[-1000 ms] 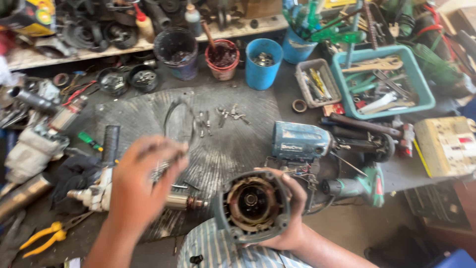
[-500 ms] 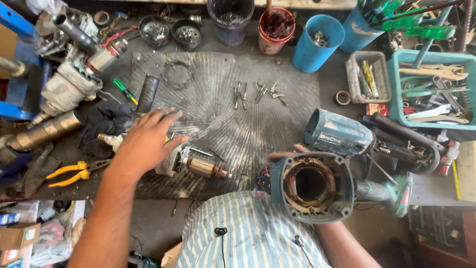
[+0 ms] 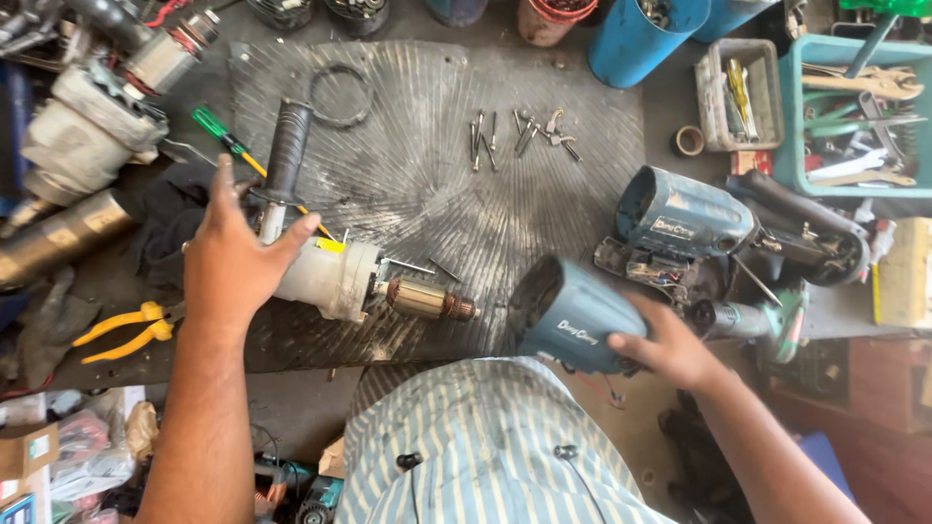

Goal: The person repairs an electric power tool on a cluttered workbench. They pull the motor housing off the tool body, handle the armature and housing, fit the housing back onto the tool, and use a hex key to tighten screws on the casing.

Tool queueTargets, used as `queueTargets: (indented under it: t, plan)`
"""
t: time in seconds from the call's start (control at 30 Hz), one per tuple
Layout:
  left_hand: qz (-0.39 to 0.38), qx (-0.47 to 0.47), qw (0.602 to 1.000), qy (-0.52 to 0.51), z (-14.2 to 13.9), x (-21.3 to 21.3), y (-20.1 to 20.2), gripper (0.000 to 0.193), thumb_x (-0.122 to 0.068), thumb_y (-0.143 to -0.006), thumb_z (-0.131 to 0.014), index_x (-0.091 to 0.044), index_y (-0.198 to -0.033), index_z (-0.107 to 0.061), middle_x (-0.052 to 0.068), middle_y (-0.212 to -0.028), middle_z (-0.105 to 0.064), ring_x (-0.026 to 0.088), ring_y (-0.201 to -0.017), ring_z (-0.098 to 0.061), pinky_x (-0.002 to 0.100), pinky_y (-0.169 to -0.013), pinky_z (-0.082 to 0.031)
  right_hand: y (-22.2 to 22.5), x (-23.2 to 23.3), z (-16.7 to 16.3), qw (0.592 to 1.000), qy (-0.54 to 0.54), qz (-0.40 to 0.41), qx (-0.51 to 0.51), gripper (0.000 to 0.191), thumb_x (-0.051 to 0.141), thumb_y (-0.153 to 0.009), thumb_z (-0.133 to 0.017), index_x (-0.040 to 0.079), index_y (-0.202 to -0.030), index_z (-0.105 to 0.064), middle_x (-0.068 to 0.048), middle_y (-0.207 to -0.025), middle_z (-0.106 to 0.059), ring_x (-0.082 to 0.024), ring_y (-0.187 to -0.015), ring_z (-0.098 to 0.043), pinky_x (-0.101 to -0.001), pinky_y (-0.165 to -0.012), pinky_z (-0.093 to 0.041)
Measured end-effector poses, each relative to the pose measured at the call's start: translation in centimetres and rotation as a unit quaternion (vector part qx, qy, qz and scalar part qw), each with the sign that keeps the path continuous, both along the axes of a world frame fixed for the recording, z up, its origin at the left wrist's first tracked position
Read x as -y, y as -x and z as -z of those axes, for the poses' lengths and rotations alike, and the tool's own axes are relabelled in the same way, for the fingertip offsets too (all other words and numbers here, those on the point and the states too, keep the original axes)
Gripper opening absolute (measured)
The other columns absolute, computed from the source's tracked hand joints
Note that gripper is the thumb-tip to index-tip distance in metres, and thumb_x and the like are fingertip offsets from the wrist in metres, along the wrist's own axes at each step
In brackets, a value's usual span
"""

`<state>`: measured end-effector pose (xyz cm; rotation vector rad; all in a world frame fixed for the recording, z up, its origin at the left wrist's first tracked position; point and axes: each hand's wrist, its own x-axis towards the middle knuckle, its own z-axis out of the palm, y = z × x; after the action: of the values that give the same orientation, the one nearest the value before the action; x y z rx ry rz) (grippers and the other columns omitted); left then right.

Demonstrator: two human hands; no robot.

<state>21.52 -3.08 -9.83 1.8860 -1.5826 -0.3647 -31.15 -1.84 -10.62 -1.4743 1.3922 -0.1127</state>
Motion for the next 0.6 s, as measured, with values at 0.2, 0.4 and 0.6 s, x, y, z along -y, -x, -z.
queueTargets:
  t: [0.2, 0.4, 0.6]
  plan:
    - [-0.018, 0.044, 0.993, -0.110, 2.6, 1.6, -1.0, 0.072, -0.040, -0.085, -0.085, 0.001, -0.134, -0.051, 0.030, -0.122, -0.066, 0.051, -0.103, -0.066, 0.056, -0.087, -0.054, -2.2, -2.4, 3.4, 0.993, -0.070, -0.038, -0.087, 0.098, 0.065, -0.077, -0.066, -0.002, -0.146, -0.047, -0.026, -0.130, -0.065, -0.035, -0.123, -0.063, -0.0444, -0.103, -0.048]
    - [-0.014, -0.066, 0.995, -0.077, 2.9, 0.1, -2.3, 0.048, -0.019, -0.095, -0.076, -0.005, -0.135, -0.053, 0.023, -0.104, -0.073, 0.047, -0.097, -0.070, 0.055, -0.084, -0.053, -6.1, -1.6, 2.5, 0.992, -0.106, -0.049, -0.042, 0.091, 0.063, -0.078, -0.067, -0.001, -0.141, -0.054, -0.024, -0.129, -0.068, -0.034, -0.122, -0.066, -0.0430, -0.103, -0.050]
    - [0.025, -0.116, 0.992, -0.039, 3.3, -1.2, -3.1, 0.049, -0.008, -0.096, -0.075, -0.006, -0.139, -0.051, 0.022, -0.112, -0.073, 0.043, -0.104, -0.072, 0.051, -0.089, -0.054, -10.1, -0.9, 0.0, 0.989, -0.077, -0.096, -0.082, 0.086, 0.057, -0.074, -0.072, 0.001, -0.138, -0.056, -0.021, -0.111, -0.075, -0.030, -0.103, -0.075, -0.0409, -0.092, -0.055]
